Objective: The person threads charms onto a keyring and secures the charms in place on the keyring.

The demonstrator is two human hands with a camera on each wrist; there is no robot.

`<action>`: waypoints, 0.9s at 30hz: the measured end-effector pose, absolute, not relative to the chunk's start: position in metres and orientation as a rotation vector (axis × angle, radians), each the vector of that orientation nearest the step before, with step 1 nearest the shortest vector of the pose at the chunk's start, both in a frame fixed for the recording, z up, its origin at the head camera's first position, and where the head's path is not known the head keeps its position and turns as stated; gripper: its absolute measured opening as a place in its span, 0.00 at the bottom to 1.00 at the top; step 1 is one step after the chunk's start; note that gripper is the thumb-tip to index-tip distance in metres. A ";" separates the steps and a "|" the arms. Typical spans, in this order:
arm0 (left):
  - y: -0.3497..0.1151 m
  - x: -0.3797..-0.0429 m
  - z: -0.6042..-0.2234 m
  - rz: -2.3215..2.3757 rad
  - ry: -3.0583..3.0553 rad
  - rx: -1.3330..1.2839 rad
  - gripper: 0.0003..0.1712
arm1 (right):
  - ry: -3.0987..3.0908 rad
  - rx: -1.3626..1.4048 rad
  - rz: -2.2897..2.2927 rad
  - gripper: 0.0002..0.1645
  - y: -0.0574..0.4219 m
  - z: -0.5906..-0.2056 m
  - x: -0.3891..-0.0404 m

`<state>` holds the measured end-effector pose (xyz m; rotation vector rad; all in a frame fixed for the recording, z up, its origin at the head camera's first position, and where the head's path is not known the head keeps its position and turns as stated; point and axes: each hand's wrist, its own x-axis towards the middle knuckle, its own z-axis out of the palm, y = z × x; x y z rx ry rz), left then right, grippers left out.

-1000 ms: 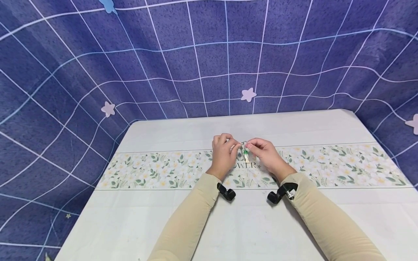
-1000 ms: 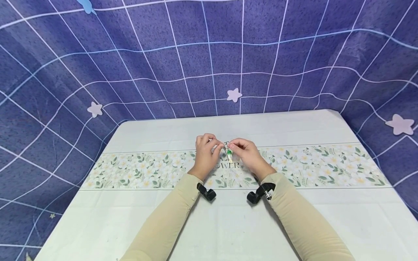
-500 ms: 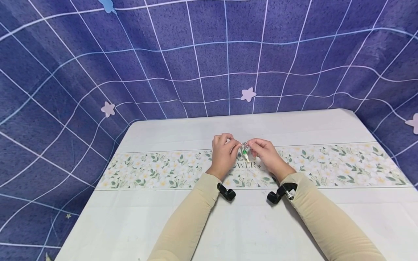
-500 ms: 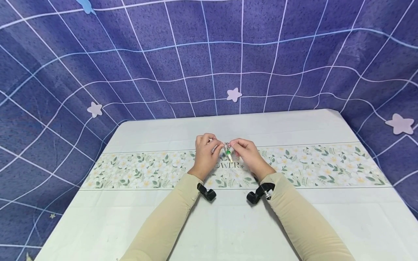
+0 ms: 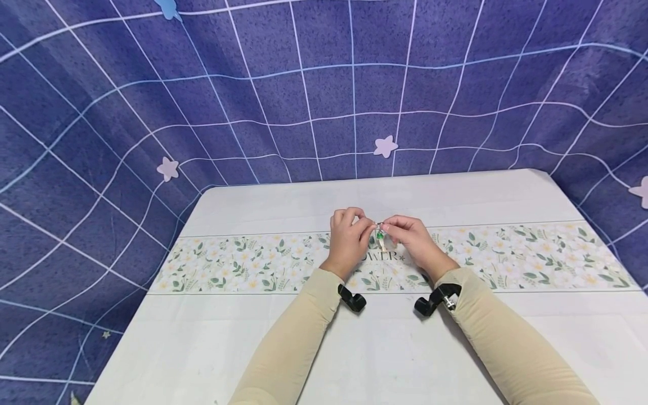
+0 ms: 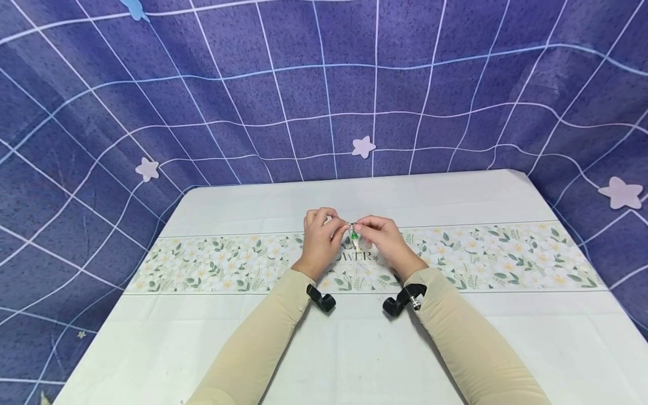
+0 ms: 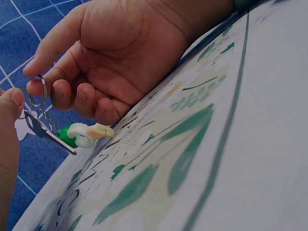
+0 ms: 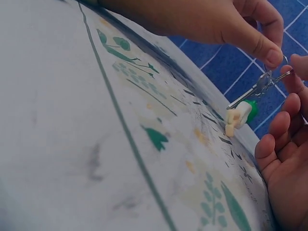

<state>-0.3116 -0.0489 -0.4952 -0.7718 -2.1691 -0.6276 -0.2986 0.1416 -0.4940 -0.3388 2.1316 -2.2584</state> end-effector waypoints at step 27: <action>-0.050 -0.314 -0.498 -0.791 -2.269 -0.669 0.09 | 2.195 -0.420 -2.255 0.12 0.140 -0.496 -0.300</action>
